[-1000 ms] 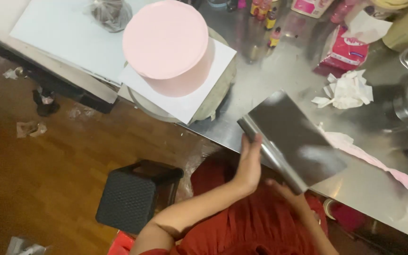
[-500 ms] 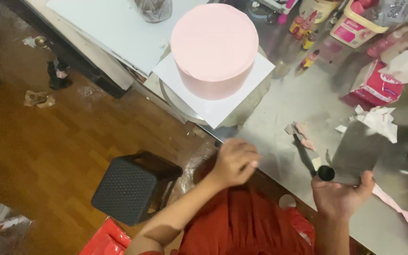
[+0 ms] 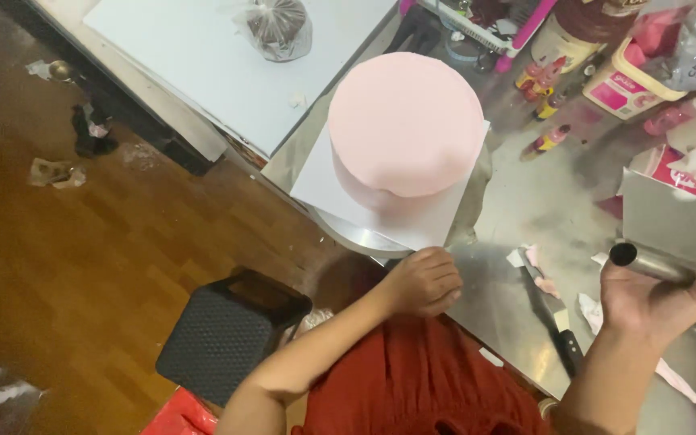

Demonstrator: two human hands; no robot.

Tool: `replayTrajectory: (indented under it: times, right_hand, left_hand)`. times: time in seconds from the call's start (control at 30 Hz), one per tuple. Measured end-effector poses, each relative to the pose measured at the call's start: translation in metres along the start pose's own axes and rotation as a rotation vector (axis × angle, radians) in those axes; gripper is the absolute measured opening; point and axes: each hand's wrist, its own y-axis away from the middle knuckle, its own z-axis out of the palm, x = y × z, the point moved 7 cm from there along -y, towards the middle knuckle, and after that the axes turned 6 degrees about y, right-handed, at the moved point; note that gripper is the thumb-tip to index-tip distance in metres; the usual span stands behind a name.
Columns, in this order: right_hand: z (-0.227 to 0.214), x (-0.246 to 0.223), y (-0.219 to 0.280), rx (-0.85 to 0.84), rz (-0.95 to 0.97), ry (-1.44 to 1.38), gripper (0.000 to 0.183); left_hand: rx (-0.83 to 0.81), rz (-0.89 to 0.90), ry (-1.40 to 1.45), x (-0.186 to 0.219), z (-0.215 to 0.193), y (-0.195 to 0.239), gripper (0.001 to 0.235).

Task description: Smoothing the frosting on a round pink cake using a metal scraper and a palette knife.

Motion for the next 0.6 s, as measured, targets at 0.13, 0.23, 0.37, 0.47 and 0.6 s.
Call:
replayTrajectory:
  times: [0.13,0.23,0.37,0.47,0.6]
  right_hand:
    - [0.017,0.001,-0.025,-0.043,0.004,0.115,0.044]
    - [0.015,0.001,-0.035,-0.001,-0.011,0.127,0.044]
    - [-0.008,-0.013,-0.041,0.085,-0.109,0.092,0.035]
    - [-0.021,-0.023,-0.033,0.222,-0.176,0.087,0.041]
    - [-0.043,-0.042,-0.020,0.308,-0.270,0.252,0.045]
  left_hand:
    - [-0.060,-0.036,0.045,0.000,-0.001,-0.008,0.010]
    - [-0.132,-0.090,0.250,0.008,-0.021,-0.002,0.014]
    - [-0.544,-0.682,1.082,-0.002,-0.050,0.048,0.031]
    - [-0.568,-1.103,1.111,-0.057,-0.090,0.144,0.037]
    - [-0.319,-1.708,0.541,-0.152,-0.212,0.202,0.042]
